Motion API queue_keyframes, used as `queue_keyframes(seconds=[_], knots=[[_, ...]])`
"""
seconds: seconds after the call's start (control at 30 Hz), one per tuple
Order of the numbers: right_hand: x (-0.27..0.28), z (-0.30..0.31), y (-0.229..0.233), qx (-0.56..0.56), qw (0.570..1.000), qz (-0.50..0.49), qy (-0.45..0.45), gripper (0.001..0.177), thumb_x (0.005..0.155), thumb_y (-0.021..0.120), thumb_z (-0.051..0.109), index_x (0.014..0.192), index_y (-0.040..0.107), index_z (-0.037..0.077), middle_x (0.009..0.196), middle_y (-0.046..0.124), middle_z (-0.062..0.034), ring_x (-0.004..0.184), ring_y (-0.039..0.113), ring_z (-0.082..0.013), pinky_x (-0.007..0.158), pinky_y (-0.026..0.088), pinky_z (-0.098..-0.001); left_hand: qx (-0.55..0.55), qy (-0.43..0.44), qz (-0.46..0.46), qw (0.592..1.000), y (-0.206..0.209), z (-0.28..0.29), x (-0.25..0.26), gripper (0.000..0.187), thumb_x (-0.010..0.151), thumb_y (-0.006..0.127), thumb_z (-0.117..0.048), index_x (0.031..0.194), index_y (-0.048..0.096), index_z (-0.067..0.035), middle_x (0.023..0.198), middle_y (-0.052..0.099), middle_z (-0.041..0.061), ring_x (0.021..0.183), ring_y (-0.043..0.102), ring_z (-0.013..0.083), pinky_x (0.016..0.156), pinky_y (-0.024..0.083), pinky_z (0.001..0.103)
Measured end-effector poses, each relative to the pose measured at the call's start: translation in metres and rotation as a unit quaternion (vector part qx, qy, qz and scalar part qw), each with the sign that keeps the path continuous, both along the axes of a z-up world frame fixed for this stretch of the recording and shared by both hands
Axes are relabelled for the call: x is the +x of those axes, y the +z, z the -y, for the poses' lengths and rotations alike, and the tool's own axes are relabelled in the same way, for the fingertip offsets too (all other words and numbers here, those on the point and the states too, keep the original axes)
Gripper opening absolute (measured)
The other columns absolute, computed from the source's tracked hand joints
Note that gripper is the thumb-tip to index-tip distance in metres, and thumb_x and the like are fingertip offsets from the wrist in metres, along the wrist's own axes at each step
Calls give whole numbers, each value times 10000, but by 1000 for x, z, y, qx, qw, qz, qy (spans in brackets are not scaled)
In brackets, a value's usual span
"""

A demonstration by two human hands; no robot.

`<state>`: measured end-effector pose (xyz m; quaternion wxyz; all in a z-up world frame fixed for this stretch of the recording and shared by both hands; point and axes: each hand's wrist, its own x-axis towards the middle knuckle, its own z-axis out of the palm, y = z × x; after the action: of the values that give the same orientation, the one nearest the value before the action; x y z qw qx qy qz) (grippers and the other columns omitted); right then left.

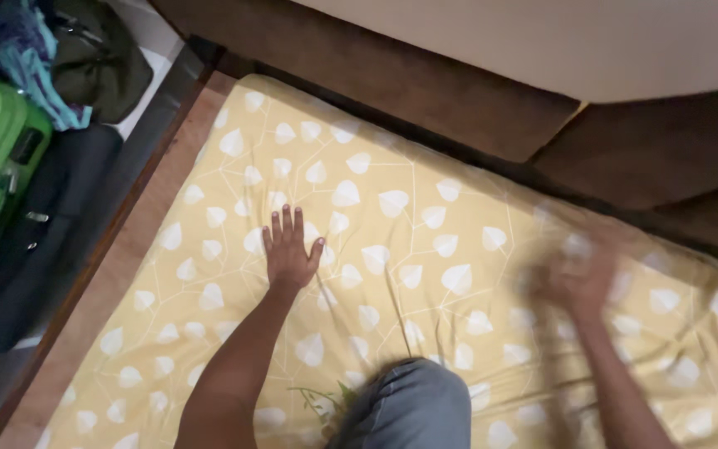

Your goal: The person smooths and tucks a yellow patterned bedsheet onto a mattress. They use both hands to pull the fabric taut and fold the edges under the mattress along the sides and corners.

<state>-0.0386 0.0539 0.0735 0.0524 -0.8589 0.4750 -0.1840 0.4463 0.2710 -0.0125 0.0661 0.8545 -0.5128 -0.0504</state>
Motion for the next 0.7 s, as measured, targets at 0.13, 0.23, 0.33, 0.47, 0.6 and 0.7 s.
queue_keyframes(seconds=[0.13,0.23,0.33,0.47,0.6,0.7], knots=[[200,-61,-32,136,980,64,131,863,876,572,527,1593,343,105,1632,339,-177,1559,226,-375,1288,151,-502,0,-3,-12,1000,-9,0,0,873,973,490,-577,1634,194,-89,1706,156,174,1570,105,385,1239,79,597],[235,-53,-31,130,979,-56,147,832,947,512,617,1605,277,166,1700,235,-120,1562,191,-316,1237,79,-535,-45,-26,-40,998,-26,-4,19,852,982,521,-554,1628,219,-87,1696,155,202,1562,110,404,1234,98,589],[180,-25,-22,201,949,-239,43,802,943,408,691,1623,210,315,1721,117,-60,1588,96,-264,1260,45,-497,-151,-29,-34,988,-56,-30,69,780,1023,545,-460,1660,273,-103,1731,184,213,1612,148,396,1290,136,577],[134,-2,-45,42,983,-165,68,806,963,259,689,1622,197,229,1712,60,-141,1567,35,-298,1240,8,-482,-57,81,19,995,-61,-103,160,784,1007,522,-486,1648,251,-124,1719,165,231,1592,147,416,1235,114,631],[130,-7,-72,38,981,-183,51,804,975,246,682,1635,187,227,1712,71,-152,1577,36,-305,1255,1,-482,-8,58,33,998,-45,-128,182,771,984,477,-531,1651,252,-217,1716,156,208,1567,125,439,1231,90,633],[129,-4,-68,36,985,-161,55,807,971,261,668,1638,205,217,1716,84,-151,1579,44,-311,1262,9,-491,16,83,18,996,-33,-119,168,778,977,489,-517,1649,249,-207,1712,151,206,1563,110,442,1205,75,653]])
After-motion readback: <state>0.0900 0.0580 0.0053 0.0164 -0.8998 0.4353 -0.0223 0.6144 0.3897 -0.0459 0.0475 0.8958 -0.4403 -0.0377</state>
